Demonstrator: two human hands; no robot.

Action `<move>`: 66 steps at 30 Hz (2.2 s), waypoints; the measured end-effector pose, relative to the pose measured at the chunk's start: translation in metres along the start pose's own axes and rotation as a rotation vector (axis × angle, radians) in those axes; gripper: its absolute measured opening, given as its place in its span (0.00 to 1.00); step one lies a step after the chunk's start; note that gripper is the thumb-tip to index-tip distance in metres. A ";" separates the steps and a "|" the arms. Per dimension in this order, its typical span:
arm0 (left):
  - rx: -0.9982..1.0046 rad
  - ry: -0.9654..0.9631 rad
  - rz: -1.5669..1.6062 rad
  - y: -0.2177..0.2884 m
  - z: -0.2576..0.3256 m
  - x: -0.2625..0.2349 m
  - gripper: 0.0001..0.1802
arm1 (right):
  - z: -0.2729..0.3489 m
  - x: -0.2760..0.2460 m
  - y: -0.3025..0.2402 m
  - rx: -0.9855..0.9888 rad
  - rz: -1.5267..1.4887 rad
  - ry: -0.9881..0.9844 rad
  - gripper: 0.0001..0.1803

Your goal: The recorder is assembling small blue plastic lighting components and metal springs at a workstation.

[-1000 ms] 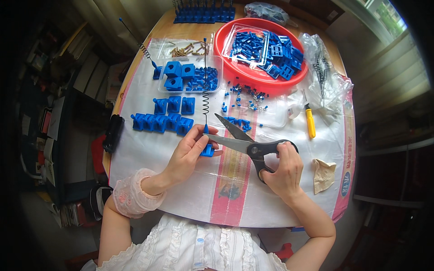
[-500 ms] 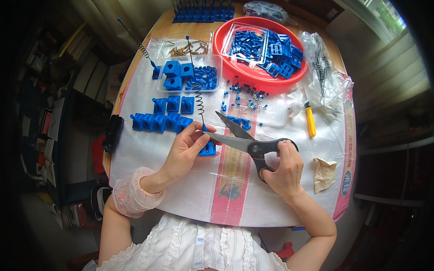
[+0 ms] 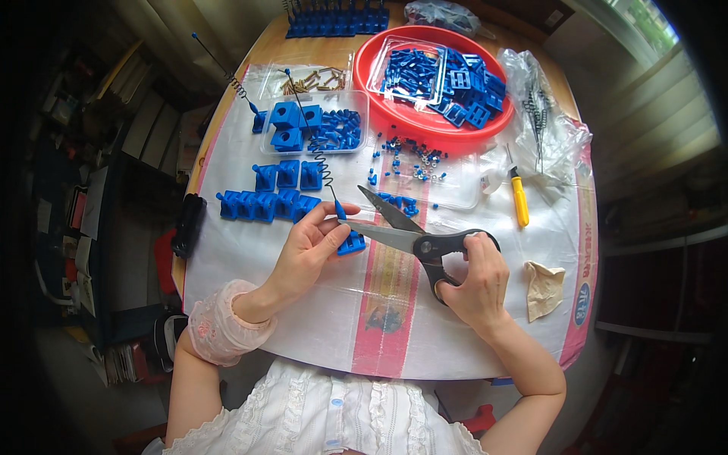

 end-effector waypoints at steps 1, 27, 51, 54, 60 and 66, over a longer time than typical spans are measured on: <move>-0.001 0.003 -0.006 0.000 0.000 0.000 0.16 | 0.000 0.000 0.000 0.003 0.002 -0.001 0.27; 0.163 -0.028 -0.121 0.003 0.002 0.004 0.13 | 0.001 -0.001 -0.001 -0.005 0.012 0.006 0.28; 0.074 0.006 -0.057 0.002 0.000 0.000 0.13 | 0.002 -0.002 -0.002 -0.035 0.036 0.040 0.27; 0.056 0.005 -0.026 0.002 0.001 0.001 0.13 | 0.002 -0.002 -0.003 -0.035 0.044 0.038 0.27; 0.035 0.007 -0.030 0.003 0.002 0.003 0.13 | 0.001 -0.002 -0.003 -0.031 0.033 0.030 0.27; 0.066 0.012 -0.063 0.004 0.002 0.002 0.14 | 0.002 -0.001 -0.002 -0.030 0.033 0.022 0.27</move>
Point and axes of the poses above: each hand's wrist, its own z-axis away from the middle knuckle, its own x-axis out of the palm, y = z × x, the point moved 5 cm from there along -z, towards the middle knuckle, and after that the axes turned 13 degrees about y, right-handed, at the moved point
